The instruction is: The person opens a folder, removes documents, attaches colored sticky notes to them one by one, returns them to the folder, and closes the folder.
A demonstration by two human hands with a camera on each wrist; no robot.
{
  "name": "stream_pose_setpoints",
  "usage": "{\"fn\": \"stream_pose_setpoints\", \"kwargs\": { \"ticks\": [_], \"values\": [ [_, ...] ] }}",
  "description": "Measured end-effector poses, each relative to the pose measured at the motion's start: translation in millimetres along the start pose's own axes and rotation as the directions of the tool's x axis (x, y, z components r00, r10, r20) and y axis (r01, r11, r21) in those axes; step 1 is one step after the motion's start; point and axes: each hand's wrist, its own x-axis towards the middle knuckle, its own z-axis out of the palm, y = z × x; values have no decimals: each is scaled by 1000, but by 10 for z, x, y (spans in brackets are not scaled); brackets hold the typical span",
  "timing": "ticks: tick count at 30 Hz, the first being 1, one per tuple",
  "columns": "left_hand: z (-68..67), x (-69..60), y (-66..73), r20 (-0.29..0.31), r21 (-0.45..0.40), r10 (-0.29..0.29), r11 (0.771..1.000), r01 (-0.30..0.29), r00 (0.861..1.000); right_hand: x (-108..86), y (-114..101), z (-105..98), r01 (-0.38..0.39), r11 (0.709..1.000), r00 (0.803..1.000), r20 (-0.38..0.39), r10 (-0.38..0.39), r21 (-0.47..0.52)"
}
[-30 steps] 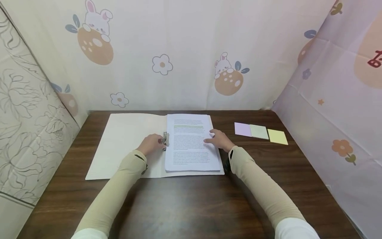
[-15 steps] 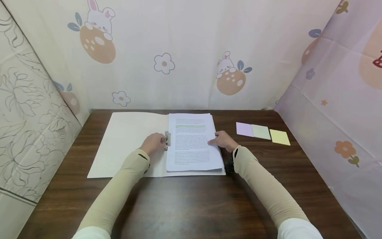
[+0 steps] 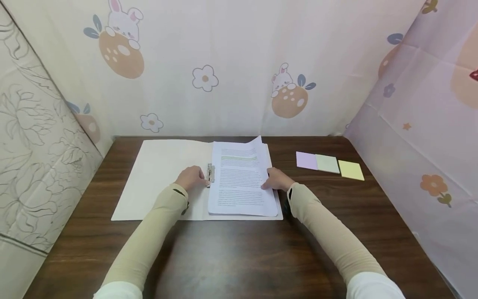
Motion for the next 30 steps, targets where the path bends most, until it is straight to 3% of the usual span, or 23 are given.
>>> {"fn": "stream_pose_setpoints", "kwargs": {
  "ticks": [9,14,19,25,30],
  "values": [
    [12,68,16,19,2,26,1000,-26,999,43,63,-50,0,1000,1000,17,0,19],
    [-39,67,-83,89,-105,16,994,-7,996,48,71,-17,8,1000,1000,28,-8,28],
    [-134,43,-164,116,-252,41,968,-10,992,30,74,14,9,999,1000,22,-10,49],
    [-117,46,-173,124,-315,51,949,-10,991,4,58,21,27,997,999,22,-28,72],
    [-100,34,-91,68,-390,69,920,-37,995,-16,54,1,38,996,999,20,-40,82]
  ]
}}
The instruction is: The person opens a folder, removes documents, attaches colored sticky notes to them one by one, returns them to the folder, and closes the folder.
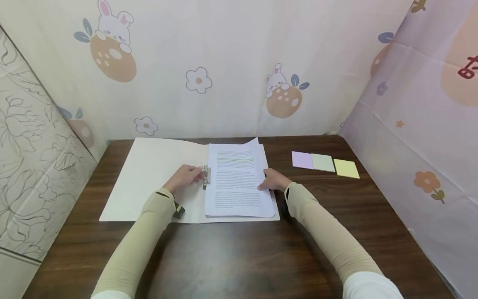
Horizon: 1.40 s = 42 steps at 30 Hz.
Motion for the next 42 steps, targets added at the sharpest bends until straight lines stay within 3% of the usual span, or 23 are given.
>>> {"fn": "stream_pose_setpoints", "kwargs": {
  "ticks": [5,18,25,32,42],
  "values": [
    [8,-31,32,-54,-79,9,997,-13,998,8,5,-8,9,1000,1000,-8,-9,-2],
    [71,-18,21,-54,-163,-7,987,-2,999,42,61,5,12,999,1000,-2,-12,-34],
    [81,-33,18,-53,-123,-4,992,-3,999,21,46,10,16,1000,1000,-7,-16,-22],
    [107,-52,36,-26,-85,-51,995,49,998,9,40,10,22,1000,1000,-9,-22,-13],
    [145,1,7,21,-10,-28,1000,28,999,16,56,-4,19,1000,1000,-3,-19,-16]
  ]
}}
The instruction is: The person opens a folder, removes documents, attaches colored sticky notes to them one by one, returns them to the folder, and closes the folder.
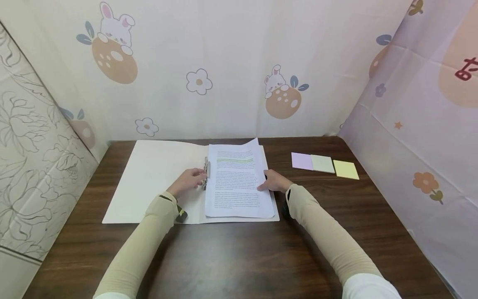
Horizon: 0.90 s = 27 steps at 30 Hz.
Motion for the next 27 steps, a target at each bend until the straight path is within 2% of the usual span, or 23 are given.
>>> {"fn": "stream_pose_setpoints", "kwargs": {
  "ticks": [5,7,15,23,27],
  "values": [
    [40,53,-33,42,58,37,997,-40,998,-8,-5,-17,0,1000,1000,2,0,5],
    [54,58,-32,43,63,31,997,-34,999,-2,7,-19,-3,1000,1000,-1,3,25],
    [84,20,-7,8,96,17,995,-18,1000,-10,57,-38,16,993,1000,4,-16,116],
    [96,-10,3,-44,76,-9,997,12,999,-45,61,-44,-3,988,1000,1,3,157],
    [108,-38,10,-63,84,-20,996,25,998,-56,77,-44,-4,989,1000,-14,6,145]
  ]
}}
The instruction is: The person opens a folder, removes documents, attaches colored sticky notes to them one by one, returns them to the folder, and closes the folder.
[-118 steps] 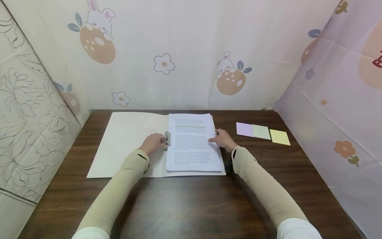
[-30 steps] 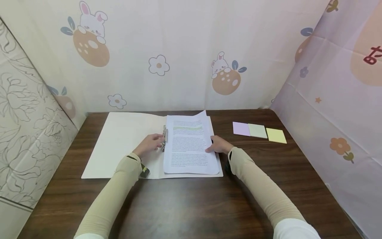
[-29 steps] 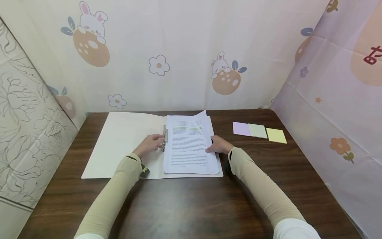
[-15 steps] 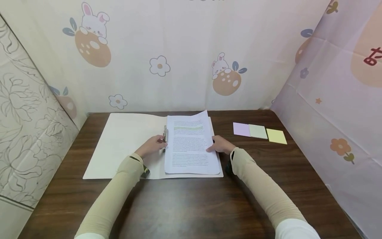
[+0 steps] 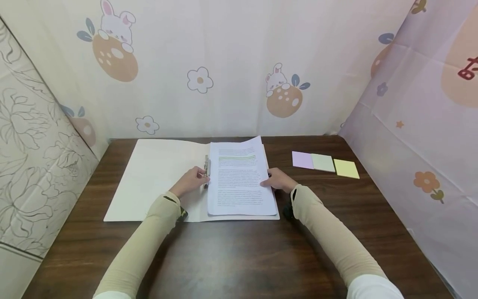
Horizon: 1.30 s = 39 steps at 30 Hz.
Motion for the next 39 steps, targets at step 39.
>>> {"fn": "stream_pose_setpoints", "kwargs": {
  "ticks": [39],
  "values": [
    [133,-198,152,-10,134,55,989,-54,998,-157,23,-20,2,967,977,-205,-56,-254]
  ]
}}
